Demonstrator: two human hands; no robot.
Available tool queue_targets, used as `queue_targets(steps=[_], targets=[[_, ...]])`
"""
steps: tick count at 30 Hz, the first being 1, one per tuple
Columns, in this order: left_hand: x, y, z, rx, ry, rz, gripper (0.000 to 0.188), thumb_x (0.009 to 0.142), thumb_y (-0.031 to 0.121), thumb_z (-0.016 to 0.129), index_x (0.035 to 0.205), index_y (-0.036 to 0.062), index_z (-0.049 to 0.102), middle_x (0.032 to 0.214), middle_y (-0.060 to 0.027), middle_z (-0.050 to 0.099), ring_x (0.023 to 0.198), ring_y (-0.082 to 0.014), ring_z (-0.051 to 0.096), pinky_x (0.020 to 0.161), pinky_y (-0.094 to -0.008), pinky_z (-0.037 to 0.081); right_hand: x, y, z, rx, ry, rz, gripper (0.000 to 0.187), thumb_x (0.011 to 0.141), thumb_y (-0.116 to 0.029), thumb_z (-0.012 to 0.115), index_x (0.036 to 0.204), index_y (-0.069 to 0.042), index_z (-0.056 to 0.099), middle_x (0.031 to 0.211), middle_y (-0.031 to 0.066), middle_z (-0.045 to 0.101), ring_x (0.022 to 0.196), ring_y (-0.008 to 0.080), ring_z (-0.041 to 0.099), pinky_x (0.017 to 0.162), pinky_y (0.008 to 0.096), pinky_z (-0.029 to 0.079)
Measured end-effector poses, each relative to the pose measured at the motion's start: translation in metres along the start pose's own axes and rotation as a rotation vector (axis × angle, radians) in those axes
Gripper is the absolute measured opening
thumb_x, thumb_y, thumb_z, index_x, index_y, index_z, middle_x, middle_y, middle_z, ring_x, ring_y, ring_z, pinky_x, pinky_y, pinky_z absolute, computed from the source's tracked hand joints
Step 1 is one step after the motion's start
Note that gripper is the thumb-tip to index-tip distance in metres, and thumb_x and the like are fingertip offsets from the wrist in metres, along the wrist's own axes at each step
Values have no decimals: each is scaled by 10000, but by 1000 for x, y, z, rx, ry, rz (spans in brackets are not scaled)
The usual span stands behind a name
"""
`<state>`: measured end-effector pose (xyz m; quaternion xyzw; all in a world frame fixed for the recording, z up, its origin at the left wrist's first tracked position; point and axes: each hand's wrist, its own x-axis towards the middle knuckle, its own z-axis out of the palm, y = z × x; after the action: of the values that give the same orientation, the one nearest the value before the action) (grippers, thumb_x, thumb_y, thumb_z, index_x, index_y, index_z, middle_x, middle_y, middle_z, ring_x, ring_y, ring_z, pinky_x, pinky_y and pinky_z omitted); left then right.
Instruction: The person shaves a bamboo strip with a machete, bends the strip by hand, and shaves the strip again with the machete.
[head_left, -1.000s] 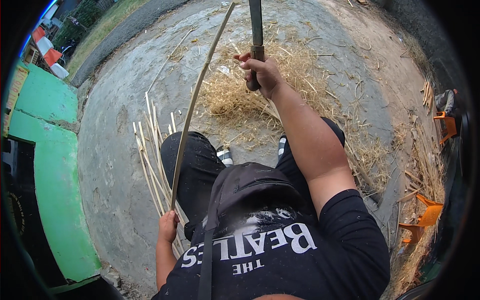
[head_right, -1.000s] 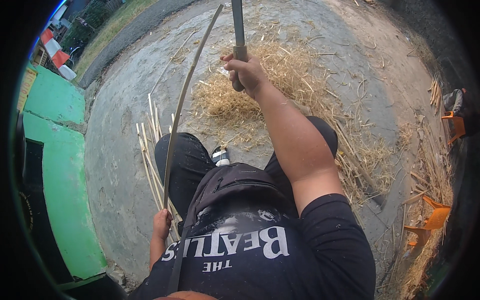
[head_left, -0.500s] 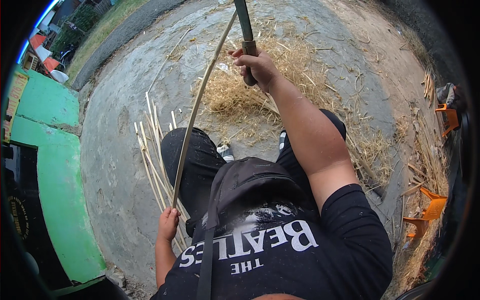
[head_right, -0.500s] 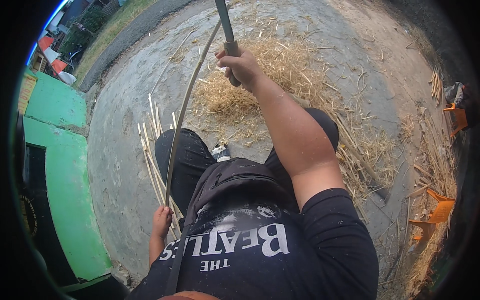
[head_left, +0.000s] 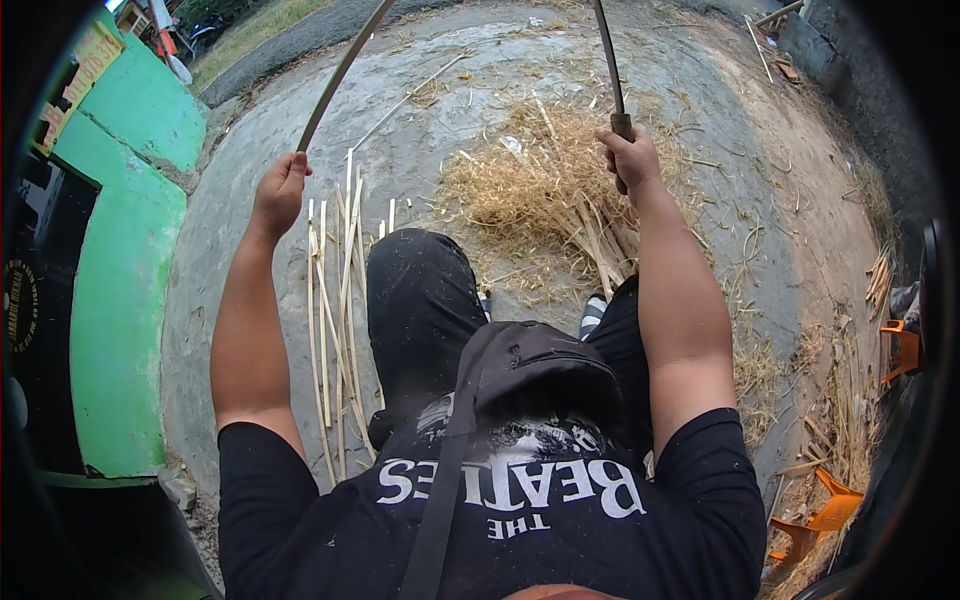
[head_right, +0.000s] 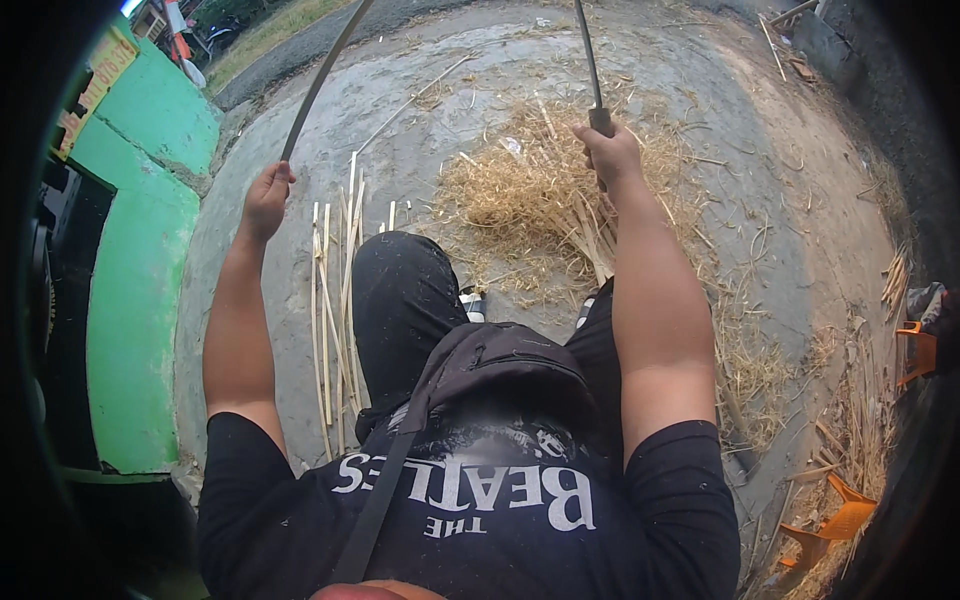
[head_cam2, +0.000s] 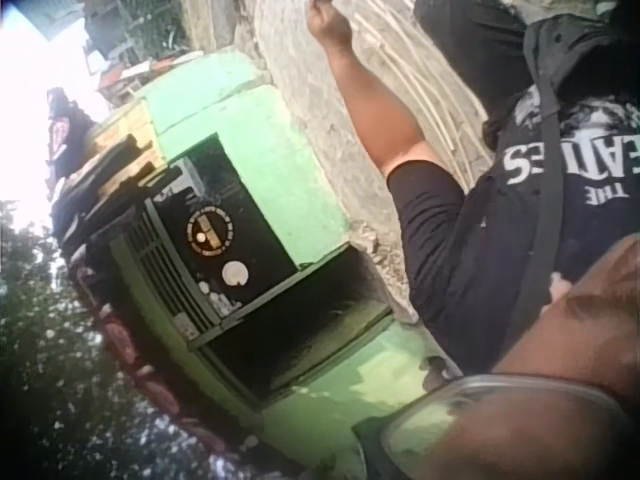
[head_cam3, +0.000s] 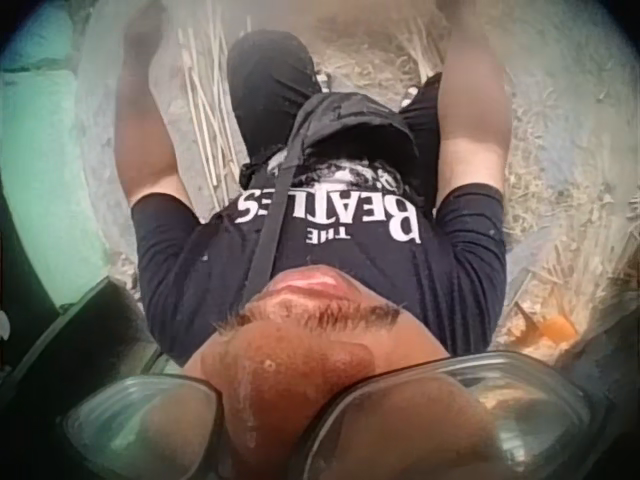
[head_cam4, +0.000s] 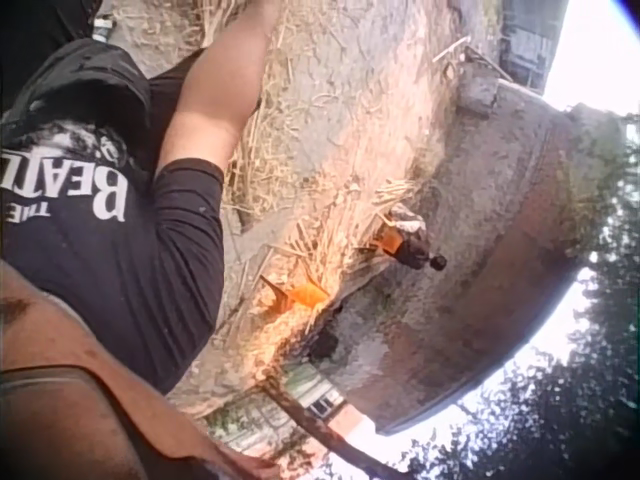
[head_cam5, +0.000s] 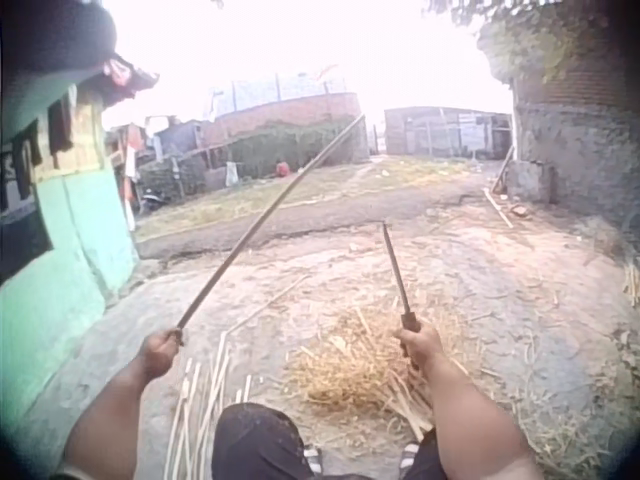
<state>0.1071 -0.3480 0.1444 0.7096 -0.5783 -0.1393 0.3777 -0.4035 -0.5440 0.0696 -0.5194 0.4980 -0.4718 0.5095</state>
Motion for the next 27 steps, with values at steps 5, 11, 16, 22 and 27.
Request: queue_targets(steps=[5,11,16,22,27], targets=[[87,24,-8,338,26,89,464,1081,429,488,998,3,653,878,-153,680,822,-285,618,763,-402,483,2,31,1,169,137,215,246,872,-255,784,873,-99,593,675,-3,546,502,108,493,454,277,409],[58,43,-2,882,-379,-27,409,1066,361,475,1098,6,676,1117,-246,701,1067,-432,646,916,-508,491,13,59,8,274,314,412,199,902,-209,715,800,-135,560,645,-17,513,481,116,463,449,299,410],[75,12,-22,762,-406,-169,393,1058,367,507,1055,23,695,1019,-208,712,969,-366,667,856,-475,487,26,62,10,256,307,382,211,899,-224,721,793,-135,562,645,-20,519,490,114,477,456,308,417],[136,20,27,614,17,-157,420,1052,411,492,1087,52,706,1102,-208,718,1064,-374,667,921,-457,499,11,56,36,222,119,365,186,866,-152,752,866,-71,585,676,25,571,493,119,516,447,284,419],[174,95,79,258,283,-7,445,1043,452,480,1108,74,706,1154,-224,712,1066,-405,669,934,-470,513,-10,34,43,153,25,255,219,882,-179,768,875,-90,568,663,-8,542,504,105,495,465,274,410]])
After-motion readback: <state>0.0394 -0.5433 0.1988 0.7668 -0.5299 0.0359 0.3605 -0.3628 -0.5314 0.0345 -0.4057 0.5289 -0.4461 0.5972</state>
